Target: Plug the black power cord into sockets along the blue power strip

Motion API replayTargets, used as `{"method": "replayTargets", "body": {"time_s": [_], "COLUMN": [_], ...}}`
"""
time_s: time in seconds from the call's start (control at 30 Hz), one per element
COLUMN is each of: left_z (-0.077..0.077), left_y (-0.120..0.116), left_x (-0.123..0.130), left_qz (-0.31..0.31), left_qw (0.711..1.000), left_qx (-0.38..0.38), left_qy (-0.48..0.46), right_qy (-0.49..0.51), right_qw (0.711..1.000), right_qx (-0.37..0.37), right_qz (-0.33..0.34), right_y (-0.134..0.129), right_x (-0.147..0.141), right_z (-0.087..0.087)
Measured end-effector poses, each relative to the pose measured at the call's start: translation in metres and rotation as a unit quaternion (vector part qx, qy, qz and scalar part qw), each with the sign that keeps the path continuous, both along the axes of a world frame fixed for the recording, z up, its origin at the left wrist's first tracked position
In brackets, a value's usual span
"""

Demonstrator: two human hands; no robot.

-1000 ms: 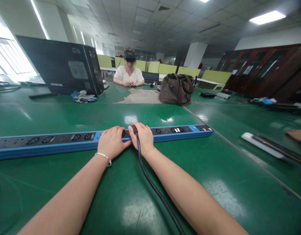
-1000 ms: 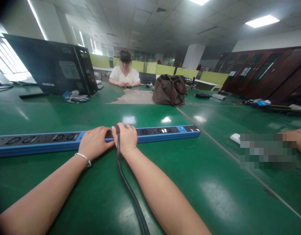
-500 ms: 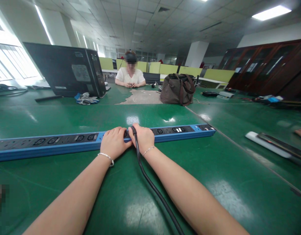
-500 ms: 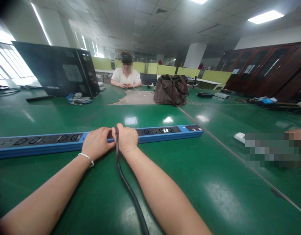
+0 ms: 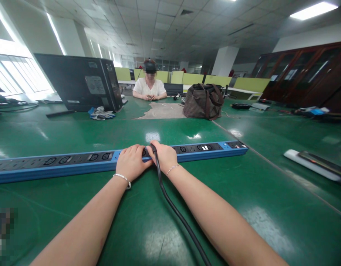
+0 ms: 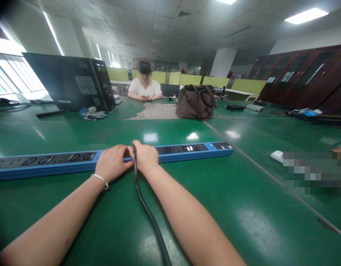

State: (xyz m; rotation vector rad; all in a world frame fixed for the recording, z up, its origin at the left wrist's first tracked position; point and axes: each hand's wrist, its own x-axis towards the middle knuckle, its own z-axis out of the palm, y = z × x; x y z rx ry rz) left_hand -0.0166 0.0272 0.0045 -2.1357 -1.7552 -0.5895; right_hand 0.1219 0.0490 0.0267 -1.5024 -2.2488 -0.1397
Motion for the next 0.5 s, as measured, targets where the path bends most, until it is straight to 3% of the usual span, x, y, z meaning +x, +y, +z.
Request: {"method": "replayTargets", "body": {"time_s": [0.23,0.5], "left_z": [0.0011,0.0023], "left_y": [-0.0007,-0.0023], "left_x": [0.0021,0.0024], "left_qz": [0.014,0.011], "left_qw": [1.000,1.000], "left_qx": [-0.002,0.005], "left_qy": [-0.006,0.001], "right_qy": [-0.017,0.003], "right_qw": [0.997,0.997], "right_qx": [0.047,0.061], "right_qz": [0.061,0.039], "right_y": [0.0000,0.0000], "right_x": [0.0007,-0.0016], "right_z": [-0.0036,-0.0083]}}
